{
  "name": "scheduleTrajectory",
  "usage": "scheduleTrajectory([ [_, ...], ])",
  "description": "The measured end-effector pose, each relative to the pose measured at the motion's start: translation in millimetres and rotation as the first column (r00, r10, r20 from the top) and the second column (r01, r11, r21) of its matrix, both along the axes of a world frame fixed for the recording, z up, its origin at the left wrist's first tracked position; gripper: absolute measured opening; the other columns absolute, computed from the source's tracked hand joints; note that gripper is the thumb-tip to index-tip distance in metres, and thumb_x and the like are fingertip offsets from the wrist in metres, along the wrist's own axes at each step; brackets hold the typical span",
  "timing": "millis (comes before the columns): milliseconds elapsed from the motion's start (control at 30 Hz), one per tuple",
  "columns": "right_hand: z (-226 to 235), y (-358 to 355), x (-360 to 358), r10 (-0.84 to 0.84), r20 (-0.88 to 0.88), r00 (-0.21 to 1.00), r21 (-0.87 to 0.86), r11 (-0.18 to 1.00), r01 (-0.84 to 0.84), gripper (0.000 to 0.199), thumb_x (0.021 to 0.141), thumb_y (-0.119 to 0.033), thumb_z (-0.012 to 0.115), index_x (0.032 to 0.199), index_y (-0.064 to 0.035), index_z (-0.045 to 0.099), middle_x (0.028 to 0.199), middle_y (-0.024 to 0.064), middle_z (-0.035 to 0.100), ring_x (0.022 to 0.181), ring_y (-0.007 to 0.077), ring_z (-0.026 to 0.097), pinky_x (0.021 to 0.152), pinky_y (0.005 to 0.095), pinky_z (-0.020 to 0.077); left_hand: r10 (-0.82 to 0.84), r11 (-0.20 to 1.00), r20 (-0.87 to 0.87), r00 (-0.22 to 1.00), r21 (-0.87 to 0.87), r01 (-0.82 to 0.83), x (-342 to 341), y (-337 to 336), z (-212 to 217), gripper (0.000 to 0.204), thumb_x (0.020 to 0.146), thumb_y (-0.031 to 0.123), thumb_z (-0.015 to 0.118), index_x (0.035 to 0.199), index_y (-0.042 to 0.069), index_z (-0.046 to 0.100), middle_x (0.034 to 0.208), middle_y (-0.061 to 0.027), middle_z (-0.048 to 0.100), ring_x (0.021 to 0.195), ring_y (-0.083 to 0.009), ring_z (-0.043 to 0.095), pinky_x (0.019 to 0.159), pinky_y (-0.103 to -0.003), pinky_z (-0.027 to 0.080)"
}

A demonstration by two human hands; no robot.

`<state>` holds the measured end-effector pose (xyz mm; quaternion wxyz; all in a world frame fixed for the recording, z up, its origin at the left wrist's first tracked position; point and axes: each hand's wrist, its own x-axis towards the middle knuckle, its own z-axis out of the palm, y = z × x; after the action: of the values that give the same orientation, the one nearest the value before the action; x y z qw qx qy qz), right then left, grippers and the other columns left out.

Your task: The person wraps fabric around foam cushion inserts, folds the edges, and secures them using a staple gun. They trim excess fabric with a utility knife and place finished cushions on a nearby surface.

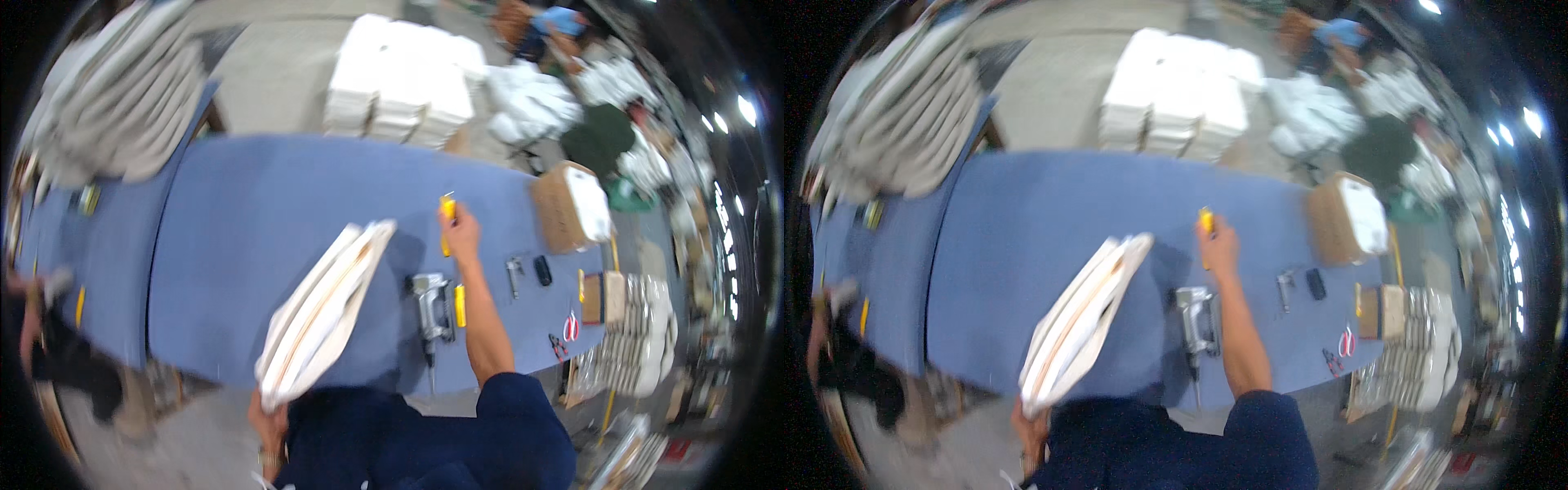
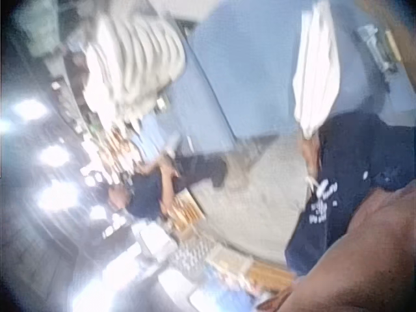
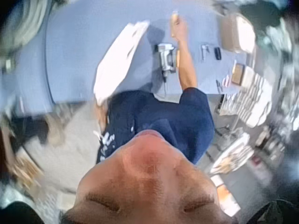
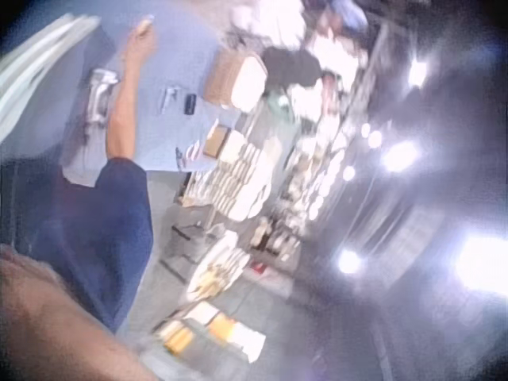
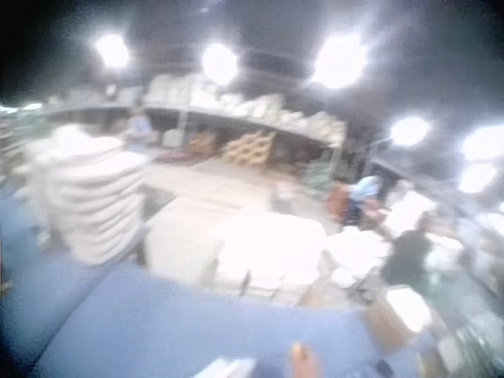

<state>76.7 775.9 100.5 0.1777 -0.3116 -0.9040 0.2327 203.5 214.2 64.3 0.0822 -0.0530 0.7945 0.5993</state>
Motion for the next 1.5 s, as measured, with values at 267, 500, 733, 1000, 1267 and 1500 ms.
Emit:
scheduleTrajectory([
  [267, 69, -257, 73, 0.6, -0.219, 0.77, -0.642, 0.505, -0.576, 0.011, 0.092, -0.011, 0.072, 0.101, -0.0039, 0.07, 0.086, 0.0026, 0.064, 0.074, 0.0134, 0.062, 0.068, 0.0317, 0.05, -0.151, 0.909, -0.184, 0.971, -0.413, 0.063, -21, 14, 38, 0.068, 0.079, 0.032, 0.087, 0.134, 0.002, 0.061, 0.122, -0.0223, 0.069, 0.111, -0.0398, 0.067, 0.094, -0.045, 0.054],
  [500, 81, -357, 86, 0.832, -0.149, 0.534, -0.277, 0.483, -0.831, 0.022, 0.083, -0.006, 0.08, 0.104, -0.0085, 0.074, 0.091, 0.0071, 0.065, 0.081, 0.0229, 0.065, 0.071, 0.033, 0.0515, -0.054, 0.939, -0.245, 0.968, -0.342, -0.035, -22, 17, 36, 0.07, 0.075, 0.026, 0.087, 0.137, 0.006, 0.06, 0.123, -0.0178, 0.07, 0.11, -0.0377, 0.068, 0.093, -0.045, 0.055],
  [733, 67, -366, 97, 0.954, -0.113, 0.276, -0.193, 0.252, -0.948, 0.019, 0.079, -0.001, 0.078, 0.095, -0.0065, 0.07, 0.088, 0.0091, 0.064, 0.079, 0.0298, 0.066, 0.069, 0.0377, 0.0529, -0.118, 0.964, -0.224, 0.967, -0.26, 0.057, -24, -1, 44, 0.056, 0.077, 0.012, 0.08, 0.13, 0.006, 0.064, 0.129, -0.0179, 0.068, 0.113, -0.0378, 0.067, 0.093, -0.044, 0.055],
  [1000, 47, -416, 84, 0.963, -0.117, 0.245, -0.257, 0.209, -0.944, 0.028, 0.079, 0.002, 0.076, 0.105, -0.0067, 0.072, 0.096, 0.0108, 0.066, 0.085, 0.0306, 0.068, 0.073, 0.0364, 0.0539, -0.046, 0.973, -0.327, 0.944, -0.231, -0.032, -40, -45, 32, 0.053, 0.078, 0.001, 0.073, 0.13, 0.006, 0.064, 0.141, -0.0194, 0.059, 0.123, -0.0401, 0.061, 0.098, -0.046, 0.053],
  [1267, 49, -412, 66, 0.934, -0.2, 0.296, -0.445, 0.183, -0.877, 0.024, 0.089, -0.009, 0.075, 0.113, -0.0048, 0.072, 0.094, 0.0123, 0.069, 0.083, 0.0276, 0.068, 0.072, 0.033, 0.0527, 0.396, 0.913, 0.019, 0.918, -0.115, -0.392, -2, -14, 71, 0.03, 0.098, 0.027, 0.069, 0.095, -0.002, 0.072, 0.092, -0.0186, 0.071, 0.077, -0.0274, 0.072, 0.068, -0.035, 0.056],
  [1500, 55, -381, 52, 0.785, -0.291, 0.547, -0.817, 0.094, -0.569, 0.046, 0.105, -0.037, 0.06, 0.13, 0.0017, 0.06, 0.089, 0.0063, 0.062, 0.066, 0.0116, 0.06, 0.06, 0.0256, 0.0486, 0.349, 0.931, -0.168, 0.922, -0.049, -0.362, -24, 6, 50, 0.037, 0.096, 0.033, 0.069, 0.079, 0.001, 0.071, 0.069, -0.0173, 0.064, 0.055, -0.0334, 0.062, 0.052, -0.043, 0.043],
])
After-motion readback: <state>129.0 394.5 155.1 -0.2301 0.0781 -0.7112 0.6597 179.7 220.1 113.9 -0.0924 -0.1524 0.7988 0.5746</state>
